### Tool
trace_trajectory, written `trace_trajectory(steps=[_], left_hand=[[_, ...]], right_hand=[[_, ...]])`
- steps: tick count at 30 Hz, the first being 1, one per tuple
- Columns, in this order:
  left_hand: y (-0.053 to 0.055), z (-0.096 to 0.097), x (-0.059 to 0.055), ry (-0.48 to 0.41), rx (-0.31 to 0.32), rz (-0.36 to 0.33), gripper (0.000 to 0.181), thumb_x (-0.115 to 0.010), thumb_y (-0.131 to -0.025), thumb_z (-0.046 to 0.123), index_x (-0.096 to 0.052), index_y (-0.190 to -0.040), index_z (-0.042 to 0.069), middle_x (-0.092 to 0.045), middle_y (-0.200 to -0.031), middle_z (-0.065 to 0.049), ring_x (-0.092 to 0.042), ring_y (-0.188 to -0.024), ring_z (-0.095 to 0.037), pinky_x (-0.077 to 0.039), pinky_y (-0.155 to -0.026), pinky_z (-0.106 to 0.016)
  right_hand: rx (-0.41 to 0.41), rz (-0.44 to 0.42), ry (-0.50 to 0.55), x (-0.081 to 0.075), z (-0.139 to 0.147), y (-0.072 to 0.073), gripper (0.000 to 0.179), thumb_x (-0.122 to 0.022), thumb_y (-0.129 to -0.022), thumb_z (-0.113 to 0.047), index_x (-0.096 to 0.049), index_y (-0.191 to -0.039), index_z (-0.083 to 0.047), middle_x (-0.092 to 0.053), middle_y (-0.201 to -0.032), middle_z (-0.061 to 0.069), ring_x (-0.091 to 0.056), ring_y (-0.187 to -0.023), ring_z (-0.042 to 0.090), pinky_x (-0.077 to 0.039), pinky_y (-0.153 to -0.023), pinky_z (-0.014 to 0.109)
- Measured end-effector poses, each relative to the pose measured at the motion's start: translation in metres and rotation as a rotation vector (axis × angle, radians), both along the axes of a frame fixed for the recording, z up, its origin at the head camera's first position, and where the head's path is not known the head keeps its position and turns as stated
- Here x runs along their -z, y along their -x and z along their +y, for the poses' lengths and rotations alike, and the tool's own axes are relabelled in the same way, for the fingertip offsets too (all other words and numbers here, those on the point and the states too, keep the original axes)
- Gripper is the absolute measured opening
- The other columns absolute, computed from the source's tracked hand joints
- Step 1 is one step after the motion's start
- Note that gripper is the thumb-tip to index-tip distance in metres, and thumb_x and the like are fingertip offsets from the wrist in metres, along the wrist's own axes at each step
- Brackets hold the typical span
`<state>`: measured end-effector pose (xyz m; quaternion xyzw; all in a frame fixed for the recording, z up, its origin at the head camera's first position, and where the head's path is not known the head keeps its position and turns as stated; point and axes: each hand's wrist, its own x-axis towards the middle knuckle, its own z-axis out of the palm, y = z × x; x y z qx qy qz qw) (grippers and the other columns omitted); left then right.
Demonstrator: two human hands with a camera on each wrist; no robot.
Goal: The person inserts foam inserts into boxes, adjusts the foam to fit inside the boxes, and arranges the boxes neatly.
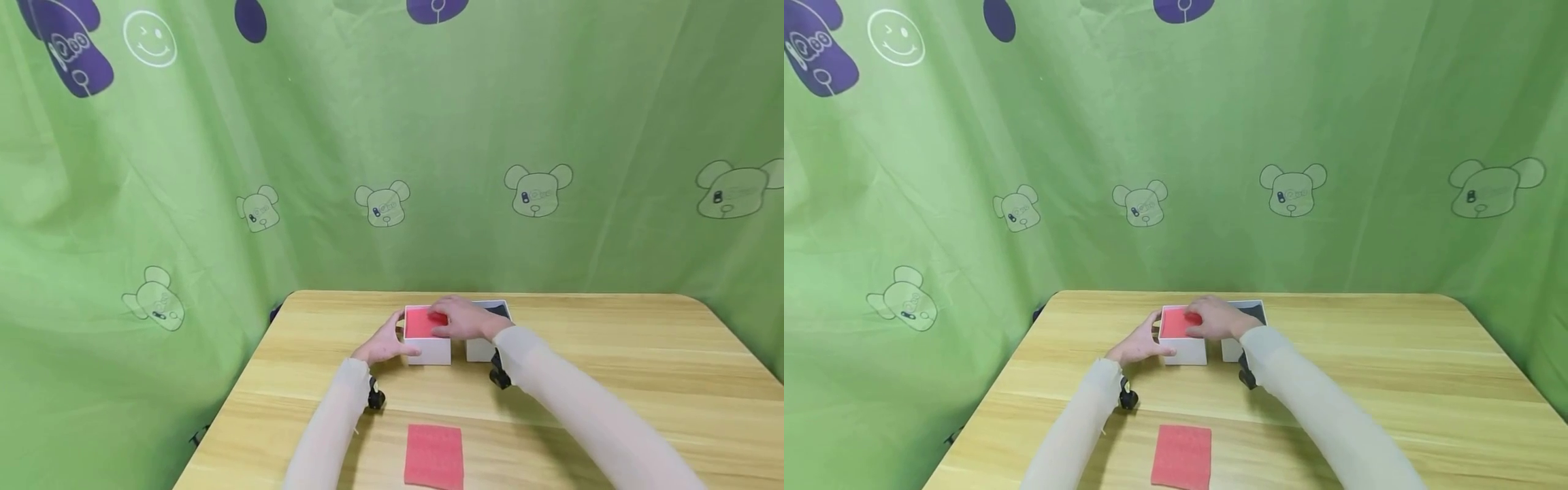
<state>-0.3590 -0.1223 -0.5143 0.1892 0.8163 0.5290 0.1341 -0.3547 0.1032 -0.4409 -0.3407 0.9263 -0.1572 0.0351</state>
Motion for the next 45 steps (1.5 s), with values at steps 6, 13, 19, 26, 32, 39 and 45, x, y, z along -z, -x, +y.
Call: trace_trajectory(steps=[6, 13, 19, 26, 32, 39, 45], left_hand=[[0.0, 0.0, 0.003, -0.011, 0.003, 0.0, 0.099, -0.083, -0.07, 0.013, -0.021, -0.148, 0.015, -0.041, -0.138, -0.004, -0.051, -0.112, -0.02, -0.047, -0.087, -0.032], [0.0, 0.0, 0.004, -0.019, 0.003, -0.002, 0.099, -0.083, -0.071, 0.013, -0.022, -0.148, 0.015, -0.042, -0.136, -0.004, -0.05, -0.112, -0.021, -0.047, -0.087, -0.033], [0.0, 0.0, 0.001, -0.023, -0.001, 0.006, 0.1, -0.083, -0.07, 0.012, -0.021, -0.149, 0.014, -0.041, -0.137, -0.005, -0.05, -0.113, -0.022, -0.047, -0.089, -0.034], [-0.001, 0.0, 0.002, -0.017, 0.0, 0.01, 0.1, -0.083, -0.07, 0.011, -0.021, -0.149, 0.014, -0.037, -0.142, -0.005, -0.05, -0.112, -0.022, -0.047, -0.088, -0.034], [0.0, 0.0, 0.003, -0.023, -0.002, 0.009, 0.1, -0.082, -0.071, 0.012, -0.02, -0.149, 0.014, -0.037, -0.142, -0.005, -0.049, -0.114, -0.023, -0.046, -0.09, -0.035], [-0.001, 0.001, 0.003, -0.037, 0.013, 0.005, 0.099, -0.082, -0.071, 0.01, -0.021, -0.149, 0.017, -0.04, -0.139, -0.005, -0.051, -0.111, -0.022, -0.047, -0.087, -0.033], [0.0, 0.0, 0.001, -0.031, 0.013, -0.004, 0.1, -0.083, -0.07, 0.012, -0.021, -0.149, 0.018, -0.038, -0.14, -0.003, -0.05, -0.113, -0.02, -0.047, -0.088, -0.032]], right_hand=[[-0.003, 0.028, -0.001, 0.003, 0.002, 0.001, 0.043, -0.066, -0.087, -0.034, -0.062, -0.119, -0.005, -0.056, -0.126, 0.014, -0.045, -0.121, 0.035, -0.035, -0.102, 0.049], [0.004, 0.023, -0.017, 0.001, 0.003, 0.002, 0.042, -0.067, -0.086, -0.034, -0.064, -0.117, -0.006, -0.058, -0.124, 0.012, -0.047, -0.119, 0.034, -0.036, -0.101, 0.048], [0.011, 0.045, 0.012, 0.0, 0.008, 0.004, 0.036, -0.069, -0.083, -0.029, -0.065, -0.111, -0.006, -0.061, -0.113, 0.008, -0.052, -0.109, 0.03, -0.041, -0.094, 0.046], [0.021, 0.028, 0.021, 0.001, 0.007, 0.003, 0.031, -0.071, -0.081, -0.029, -0.066, -0.102, -0.007, -0.062, -0.101, 0.004, -0.054, -0.098, 0.026, -0.043, -0.089, 0.044], [0.028, 0.028, 0.021, 0.0, 0.007, 0.004, 0.022, -0.073, -0.079, -0.03, -0.061, -0.085, -0.013, -0.057, -0.086, -0.001, -0.048, -0.078, 0.018, -0.043, -0.073, 0.037], [0.004, 0.072, 0.01, 0.002, 0.004, 0.003, 0.033, -0.071, -0.082, -0.036, -0.066, -0.099, -0.009, -0.063, -0.098, 0.003, -0.054, -0.094, 0.023, -0.044, -0.086, 0.041], [-0.01, 0.056, 0.005, 0.005, -0.006, 0.008, 0.045, -0.07, -0.084, -0.037, -0.064, -0.116, -0.005, -0.062, -0.113, 0.007, -0.055, -0.104, 0.024, -0.045, -0.091, 0.04]])
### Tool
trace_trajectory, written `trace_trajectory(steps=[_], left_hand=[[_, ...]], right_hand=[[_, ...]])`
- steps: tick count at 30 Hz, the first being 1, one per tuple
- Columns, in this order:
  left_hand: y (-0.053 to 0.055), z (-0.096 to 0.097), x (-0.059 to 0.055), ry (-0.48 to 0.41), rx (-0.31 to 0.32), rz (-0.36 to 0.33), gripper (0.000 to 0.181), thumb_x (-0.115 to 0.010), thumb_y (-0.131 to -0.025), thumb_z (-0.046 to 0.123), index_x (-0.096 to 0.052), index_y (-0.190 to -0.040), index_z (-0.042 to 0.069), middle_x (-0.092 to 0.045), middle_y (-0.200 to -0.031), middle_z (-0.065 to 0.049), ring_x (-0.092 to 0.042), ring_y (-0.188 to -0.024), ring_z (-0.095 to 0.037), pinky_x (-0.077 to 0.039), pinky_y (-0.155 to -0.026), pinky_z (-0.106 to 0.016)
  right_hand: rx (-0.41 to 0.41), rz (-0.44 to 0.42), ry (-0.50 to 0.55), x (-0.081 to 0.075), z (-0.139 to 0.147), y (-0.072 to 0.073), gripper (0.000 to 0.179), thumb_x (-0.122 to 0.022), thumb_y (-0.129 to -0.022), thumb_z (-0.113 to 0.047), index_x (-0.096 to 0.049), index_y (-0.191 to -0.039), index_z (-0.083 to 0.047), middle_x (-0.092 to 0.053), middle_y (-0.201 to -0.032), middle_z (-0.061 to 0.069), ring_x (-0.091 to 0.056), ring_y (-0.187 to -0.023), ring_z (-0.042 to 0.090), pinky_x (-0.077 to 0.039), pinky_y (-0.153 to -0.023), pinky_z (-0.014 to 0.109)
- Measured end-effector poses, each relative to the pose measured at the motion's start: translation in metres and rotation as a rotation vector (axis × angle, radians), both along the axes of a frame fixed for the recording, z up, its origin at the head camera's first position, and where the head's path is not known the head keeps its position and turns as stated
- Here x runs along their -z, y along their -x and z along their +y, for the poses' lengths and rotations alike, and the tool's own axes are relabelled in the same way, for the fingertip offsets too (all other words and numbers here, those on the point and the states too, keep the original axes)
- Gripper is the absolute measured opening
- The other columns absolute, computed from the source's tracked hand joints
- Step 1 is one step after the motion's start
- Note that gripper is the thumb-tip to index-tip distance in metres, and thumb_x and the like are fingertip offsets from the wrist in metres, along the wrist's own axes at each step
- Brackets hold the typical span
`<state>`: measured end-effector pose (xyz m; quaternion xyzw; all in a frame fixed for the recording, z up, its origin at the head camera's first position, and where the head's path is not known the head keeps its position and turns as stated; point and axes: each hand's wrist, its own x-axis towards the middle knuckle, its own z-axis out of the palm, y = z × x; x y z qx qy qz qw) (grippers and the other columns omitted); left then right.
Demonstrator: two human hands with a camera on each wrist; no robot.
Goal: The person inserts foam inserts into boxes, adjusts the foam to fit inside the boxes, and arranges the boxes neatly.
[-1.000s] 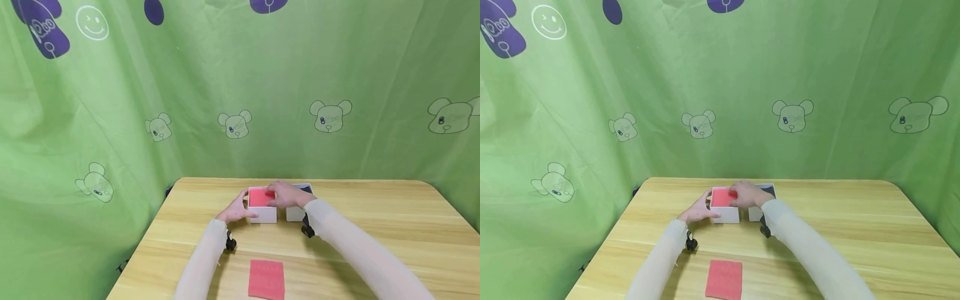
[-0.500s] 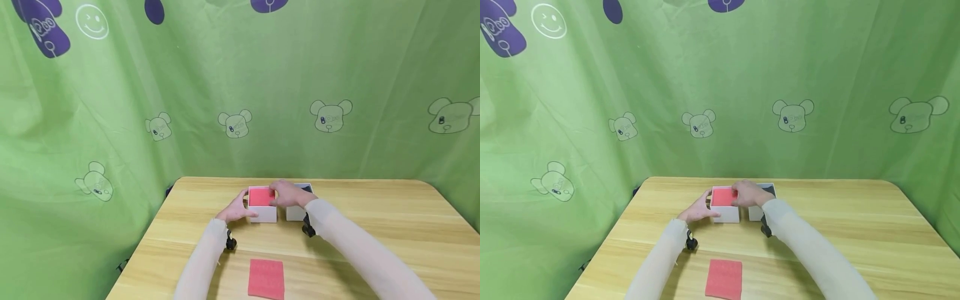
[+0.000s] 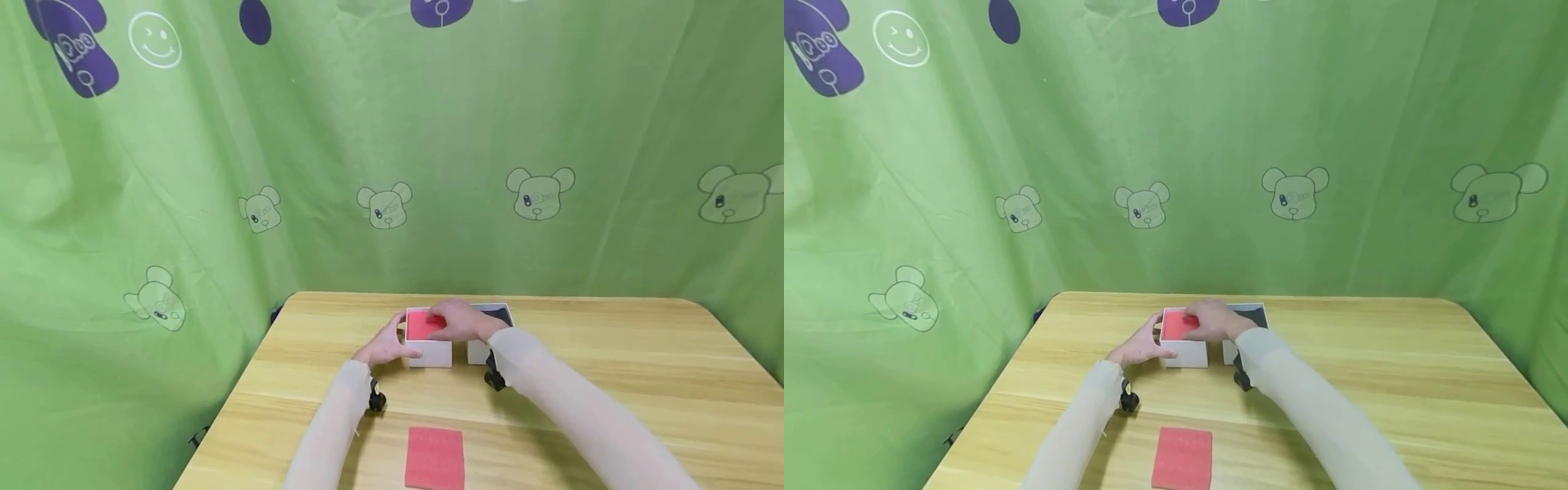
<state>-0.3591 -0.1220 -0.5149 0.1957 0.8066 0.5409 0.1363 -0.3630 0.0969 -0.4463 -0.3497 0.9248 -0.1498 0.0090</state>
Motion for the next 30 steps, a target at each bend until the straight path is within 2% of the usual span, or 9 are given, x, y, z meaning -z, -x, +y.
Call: trace_trajectory(steps=[5, 9, 17, 22, 28, 30], left_hand=[[0.001, 0.002, 0.001, 0.016, -0.009, 0.014, 0.101, -0.084, -0.07, 0.015, -0.021, -0.149, 0.018, -0.04, -0.139, -0.001, -0.05, -0.113, -0.019, -0.046, -0.09, -0.032], [0.001, 0.003, 0.003, 0.007, -0.005, 0.005, 0.101, -0.084, -0.07, 0.015, -0.021, -0.149, 0.018, -0.042, -0.137, -0.001, -0.049, -0.114, -0.019, -0.045, -0.091, -0.033], [0.001, 0.003, 0.005, -0.002, 0.006, 0.005, 0.099, -0.083, -0.07, 0.014, -0.022, -0.148, 0.017, -0.048, -0.129, -0.004, -0.049, -0.113, -0.021, -0.044, -0.091, -0.034], [0.001, 0.003, 0.006, 0.002, 0.006, 0.007, 0.099, -0.083, -0.071, 0.016, -0.022, -0.149, 0.017, -0.046, -0.131, -0.003, -0.048, -0.114, -0.021, -0.045, -0.09, -0.033], [0.002, 0.0, 0.007, -0.001, 0.001, -0.014, 0.102, -0.084, -0.07, 0.016, -0.021, -0.149, 0.019, -0.043, -0.135, -0.001, -0.049, -0.113, -0.02, -0.046, -0.089, -0.033], [0.003, -0.001, 0.007, -0.006, 0.0, -0.013, 0.102, -0.084, -0.07, 0.016, -0.021, -0.149, 0.019, -0.043, -0.135, -0.001, -0.049, -0.113, -0.02, -0.046, -0.089, -0.034]], right_hand=[[-0.014, -0.009, 0.001, -0.003, -0.006, -0.001, 0.044, -0.07, -0.084, -0.034, -0.064, -0.116, -0.004, -0.062, -0.11, 0.007, -0.055, -0.1, 0.022, -0.046, -0.087, 0.038], [-0.034, 0.007, -0.006, -0.003, -0.01, -0.001, 0.043, -0.071, -0.084, -0.031, -0.064, -0.114, -0.002, -0.063, -0.11, 0.009, -0.055, -0.102, 0.025, -0.045, -0.089, 0.039], [-0.025, -0.06, -0.028, 0.001, -0.012, 0.001, 0.04, -0.068, -0.087, -0.03, -0.063, -0.118, -0.005, -0.061, -0.114, 0.008, -0.054, -0.104, 0.023, -0.045, -0.091, 0.039], [-0.013, -0.084, 0.0, 0.001, -0.01, 0.0, 0.043, -0.069, -0.086, -0.031, -0.062, -0.119, -0.004, -0.061, -0.115, 0.008, -0.054, -0.104, 0.023, -0.045, -0.09, 0.039], [0.015, -0.091, 0.042, -0.007, 0.0, -0.011, 0.05, -0.069, -0.086, -0.033, -0.058, -0.126, -0.005, -0.057, -0.126, 0.01, -0.051, -0.114, 0.026, -0.042, -0.096, 0.042], [0.003, -0.06, 0.049, -0.012, 0.004, -0.017, 0.051, -0.069, -0.086, -0.033, -0.057, -0.128, -0.005, -0.055, -0.129, 0.011, -0.049, -0.118, 0.028, -0.04, -0.099, 0.044]])
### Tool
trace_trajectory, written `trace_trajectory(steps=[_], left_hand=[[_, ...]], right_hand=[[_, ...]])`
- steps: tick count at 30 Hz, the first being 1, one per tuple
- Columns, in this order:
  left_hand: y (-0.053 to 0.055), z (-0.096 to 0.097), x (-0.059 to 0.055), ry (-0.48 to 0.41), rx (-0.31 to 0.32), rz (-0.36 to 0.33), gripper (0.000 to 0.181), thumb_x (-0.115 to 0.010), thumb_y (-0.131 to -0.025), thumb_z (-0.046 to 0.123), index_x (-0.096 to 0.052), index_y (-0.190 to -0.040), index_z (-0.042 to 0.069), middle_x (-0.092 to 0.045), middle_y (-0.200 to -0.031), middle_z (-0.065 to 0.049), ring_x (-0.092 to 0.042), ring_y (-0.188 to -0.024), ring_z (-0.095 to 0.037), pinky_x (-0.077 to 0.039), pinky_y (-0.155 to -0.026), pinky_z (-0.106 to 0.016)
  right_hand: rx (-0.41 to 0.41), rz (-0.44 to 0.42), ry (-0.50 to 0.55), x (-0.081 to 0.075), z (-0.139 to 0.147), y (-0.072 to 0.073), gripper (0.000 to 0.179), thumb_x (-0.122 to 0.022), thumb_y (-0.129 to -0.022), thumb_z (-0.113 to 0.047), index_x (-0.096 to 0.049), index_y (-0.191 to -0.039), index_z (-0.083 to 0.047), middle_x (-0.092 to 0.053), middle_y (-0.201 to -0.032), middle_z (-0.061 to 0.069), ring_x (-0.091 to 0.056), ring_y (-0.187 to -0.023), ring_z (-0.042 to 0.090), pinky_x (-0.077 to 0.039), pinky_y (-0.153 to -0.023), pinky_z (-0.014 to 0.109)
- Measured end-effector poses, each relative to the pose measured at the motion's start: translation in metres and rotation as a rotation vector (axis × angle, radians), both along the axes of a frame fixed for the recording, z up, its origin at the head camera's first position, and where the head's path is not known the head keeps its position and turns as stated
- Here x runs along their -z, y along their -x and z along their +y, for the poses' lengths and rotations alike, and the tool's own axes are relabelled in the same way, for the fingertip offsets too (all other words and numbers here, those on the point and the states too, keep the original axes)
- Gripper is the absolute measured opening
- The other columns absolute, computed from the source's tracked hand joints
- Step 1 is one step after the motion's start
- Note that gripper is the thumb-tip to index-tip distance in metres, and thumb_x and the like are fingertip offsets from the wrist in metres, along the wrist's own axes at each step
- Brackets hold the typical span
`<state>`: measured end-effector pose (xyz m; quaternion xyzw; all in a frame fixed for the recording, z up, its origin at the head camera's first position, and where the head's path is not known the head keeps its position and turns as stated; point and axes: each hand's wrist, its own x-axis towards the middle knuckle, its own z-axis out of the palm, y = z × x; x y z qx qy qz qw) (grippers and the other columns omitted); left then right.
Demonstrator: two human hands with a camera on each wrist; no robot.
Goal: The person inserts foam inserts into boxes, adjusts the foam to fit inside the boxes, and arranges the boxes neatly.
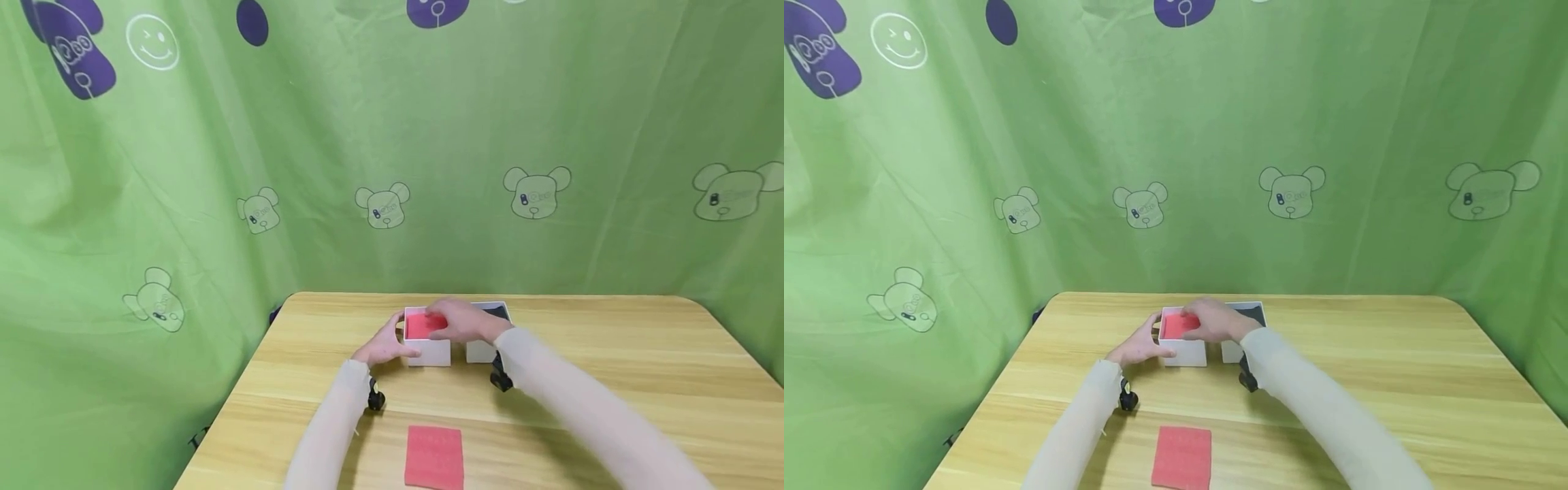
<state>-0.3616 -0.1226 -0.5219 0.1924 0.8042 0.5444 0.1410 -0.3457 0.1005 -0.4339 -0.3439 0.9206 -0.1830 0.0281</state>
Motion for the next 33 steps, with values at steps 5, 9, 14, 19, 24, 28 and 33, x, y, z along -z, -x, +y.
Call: trace_trajectory(steps=[5, 9, 14, 19, 24, 28, 33], left_hand=[[0.0, -0.001, -0.001, 0.016, -0.005, 0.014, 0.102, -0.084, -0.07, 0.016, -0.02, -0.149, 0.018, -0.041, -0.137, -0.002, -0.049, -0.113, -0.021, -0.045, -0.091, -0.035], [-0.001, -0.001, -0.001, 0.025, -0.013, 0.021, 0.101, -0.083, -0.071, 0.014, -0.019, -0.149, 0.015, -0.042, -0.136, -0.005, -0.05, -0.113, -0.023, -0.046, -0.09, -0.036], [-0.002, 0.0, -0.002, 0.02, -0.012, 0.031, 0.1, -0.083, -0.071, 0.012, -0.02, -0.149, 0.014, -0.038, -0.14, -0.006, -0.05, -0.113, -0.023, -0.046, -0.089, -0.035], [-0.002, 0.0, -0.002, 0.011, -0.008, 0.034, 0.101, -0.083, -0.07, 0.011, -0.02, -0.149, 0.012, -0.036, -0.142, -0.007, -0.048, -0.115, -0.025, -0.046, -0.091, -0.036], [-0.002, 0.001, -0.003, 0.022, -0.009, 0.03, 0.102, -0.083, -0.07, 0.012, -0.019, -0.149, 0.013, -0.036, -0.143, -0.006, -0.049, -0.116, -0.024, -0.044, -0.094, -0.037], [-0.005, 0.001, -0.006, 0.015, -0.014, 0.023, 0.103, -0.083, -0.069, 0.011, -0.019, -0.15, 0.014, -0.037, -0.142, -0.005, -0.049, -0.115, -0.023, -0.044, -0.093, -0.036], [-0.006, 0.001, -0.008, 0.024, -0.019, 0.025, 0.104, -0.084, -0.069, 0.012, -0.019, -0.15, 0.014, -0.035, -0.144, -0.005, -0.049, -0.116, -0.024, -0.042, -0.096, -0.037]], right_hand=[[-0.058, 0.121, 0.012, -0.01, 0.01, -0.021, 0.048, -0.07, -0.085, -0.031, -0.06, -0.123, -0.003, -0.055, -0.127, 0.013, -0.046, -0.121, 0.033, -0.037, -0.101, 0.048], [-0.092, 0.194, 0.021, -0.011, 0.014, -0.044, 0.043, -0.072, -0.083, -0.029, -0.062, -0.116, -0.003, -0.058, -0.12, 0.012, -0.049, -0.115, 0.031, -0.038, -0.1, 0.048], [-0.098, 0.159, 0.004, -0.003, 0.014, -0.079, 0.046, -0.07, -0.084, -0.035, -0.06, -0.119, -0.006, -0.058, -0.12, 0.008, -0.051, -0.113, 0.026, -0.042, -0.097, 0.043], [-0.137, 0.066, -0.021, 0.016, 0.012, -0.113, 0.055, -0.068, -0.084, -0.041, -0.056, -0.125, -0.006, -0.055, -0.123, 0.007, -0.051, -0.114, 0.024, -0.042, -0.098, 0.042], [-0.19, 0.037, -0.071, 0.038, 0.01, -0.134, 0.066, -0.069, -0.081, -0.047, -0.052, -0.129, -0.006, -0.053, -0.126, 0.007, -0.048, -0.117, 0.023, -0.04, -0.099, 0.04], [-0.234, -0.014, -0.137, 0.048, 0.011, -0.143, 0.083, -0.066, -0.078, -0.058, -0.045, -0.136, -0.003, -0.047, -0.135, 0.011, -0.043, -0.122, 0.026, -0.038, -0.101, 0.042], [-0.257, -0.051, -0.17, 0.059, 0.009, -0.149, 0.094, -0.062, -0.074, -0.068, -0.041, -0.139, -0.003, -0.044, -0.138, 0.015, -0.04, -0.124, 0.027, -0.038, -0.1, 0.045]])
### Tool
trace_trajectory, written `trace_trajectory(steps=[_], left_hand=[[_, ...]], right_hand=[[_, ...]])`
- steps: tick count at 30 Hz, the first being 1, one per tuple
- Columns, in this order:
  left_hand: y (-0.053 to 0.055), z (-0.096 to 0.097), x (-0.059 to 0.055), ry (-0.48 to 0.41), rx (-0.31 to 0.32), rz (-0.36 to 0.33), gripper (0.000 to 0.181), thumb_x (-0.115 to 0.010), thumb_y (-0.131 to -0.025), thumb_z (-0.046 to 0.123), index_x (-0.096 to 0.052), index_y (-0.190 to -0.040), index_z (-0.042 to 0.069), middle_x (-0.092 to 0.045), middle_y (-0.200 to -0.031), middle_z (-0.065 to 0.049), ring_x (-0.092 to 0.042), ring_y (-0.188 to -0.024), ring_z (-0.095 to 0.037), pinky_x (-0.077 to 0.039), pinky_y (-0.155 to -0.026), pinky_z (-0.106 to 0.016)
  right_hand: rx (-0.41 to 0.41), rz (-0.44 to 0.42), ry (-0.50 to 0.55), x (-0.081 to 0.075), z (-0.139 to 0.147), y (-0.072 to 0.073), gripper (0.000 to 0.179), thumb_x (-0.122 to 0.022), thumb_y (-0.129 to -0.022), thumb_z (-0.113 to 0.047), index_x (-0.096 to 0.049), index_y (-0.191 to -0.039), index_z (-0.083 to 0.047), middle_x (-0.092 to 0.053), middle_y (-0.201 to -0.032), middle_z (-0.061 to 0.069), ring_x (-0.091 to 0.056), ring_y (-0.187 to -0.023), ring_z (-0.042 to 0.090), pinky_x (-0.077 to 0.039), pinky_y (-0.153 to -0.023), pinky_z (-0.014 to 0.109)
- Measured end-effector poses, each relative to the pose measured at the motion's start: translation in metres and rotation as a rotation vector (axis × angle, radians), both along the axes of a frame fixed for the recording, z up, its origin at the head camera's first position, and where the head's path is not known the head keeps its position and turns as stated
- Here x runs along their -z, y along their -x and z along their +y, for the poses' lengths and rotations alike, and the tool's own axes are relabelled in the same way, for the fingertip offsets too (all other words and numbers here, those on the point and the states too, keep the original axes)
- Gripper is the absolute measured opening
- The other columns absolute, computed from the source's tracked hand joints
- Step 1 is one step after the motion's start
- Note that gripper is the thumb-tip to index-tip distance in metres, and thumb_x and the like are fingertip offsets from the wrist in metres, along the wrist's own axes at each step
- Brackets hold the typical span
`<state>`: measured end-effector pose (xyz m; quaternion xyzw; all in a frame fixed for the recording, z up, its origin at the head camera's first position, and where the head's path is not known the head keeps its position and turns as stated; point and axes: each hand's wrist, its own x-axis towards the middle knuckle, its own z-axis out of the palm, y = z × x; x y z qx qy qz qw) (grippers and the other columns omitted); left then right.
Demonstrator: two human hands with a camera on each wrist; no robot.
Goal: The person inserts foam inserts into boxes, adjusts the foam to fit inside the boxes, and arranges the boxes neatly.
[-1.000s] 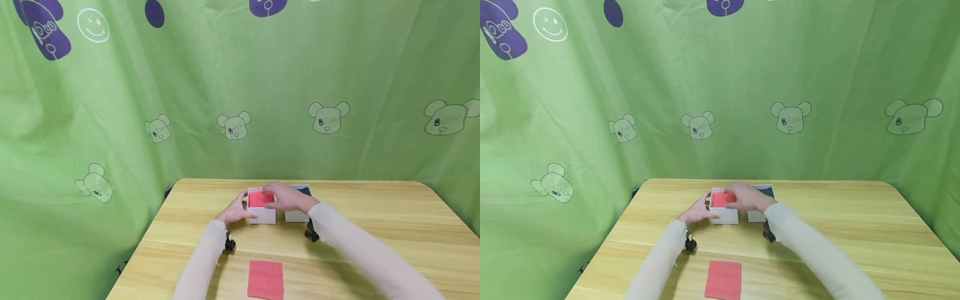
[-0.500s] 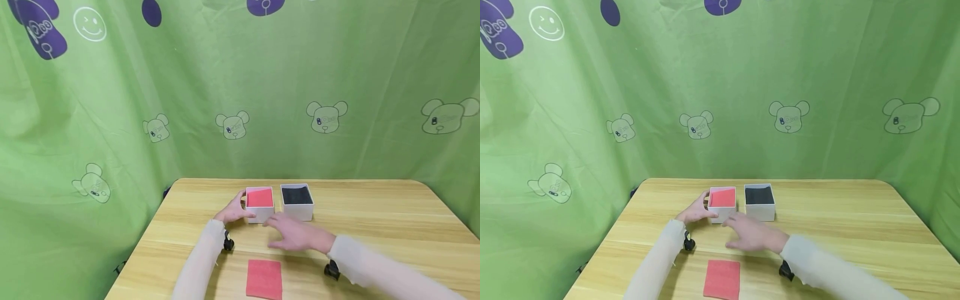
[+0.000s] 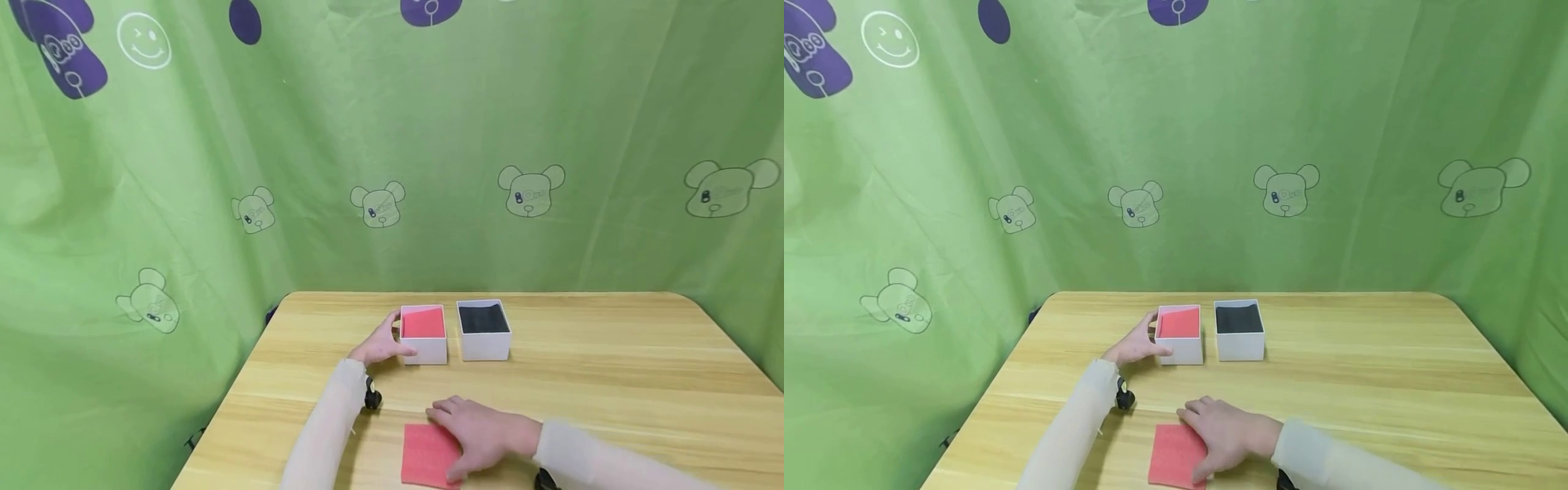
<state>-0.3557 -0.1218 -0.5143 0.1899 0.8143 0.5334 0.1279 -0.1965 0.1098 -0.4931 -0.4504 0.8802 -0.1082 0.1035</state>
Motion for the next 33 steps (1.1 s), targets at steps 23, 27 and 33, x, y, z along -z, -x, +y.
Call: trace_trajectory(steps=[23, 27, 33], left_hand=[[0.005, -0.001, 0.005, -0.01, 0.004, 0.018, 0.103, -0.083, -0.07, 0.01, -0.018, -0.15, 0.011, -0.036, -0.142, -0.007, -0.05, -0.114, -0.024, -0.044, -0.094, -0.035], [0.005, -0.001, 0.005, -0.023, 0.012, 0.016, 0.106, -0.083, -0.069, 0.01, -0.016, -0.151, 0.012, -0.034, -0.144, -0.007, -0.051, -0.114, -0.023, -0.044, -0.095, -0.034], [0.003, -0.001, 0.004, -0.018, 0.013, 0.005, 0.105, -0.083, -0.069, 0.009, -0.017, -0.15, 0.012, -0.036, -0.143, -0.006, -0.05, -0.115, -0.023, -0.044, -0.094, -0.034]], right_hand=[[-0.122, 0.101, 0.0, 0.01, -0.006, -0.005, 0.09, -0.048, -0.079, -0.074, -0.039, -0.142, -0.009, -0.045, -0.132, 0.002, -0.041, -0.118, 0.017, -0.042, -0.096, 0.038], [-0.127, 0.147, 0.008, 0.01, -0.006, -0.007, 0.086, -0.057, -0.079, -0.065, -0.039, -0.141, -0.008, -0.045, -0.132, 0.003, -0.042, -0.117, 0.017, -0.042, -0.096, 0.037], [-0.122, 0.167, 0.033, 0.014, -0.001, -0.003, 0.086, -0.069, -0.074, -0.047, -0.036, -0.142, -0.007, -0.043, -0.134, 0.005, -0.042, -0.119, 0.018, -0.041, -0.097, 0.038]])
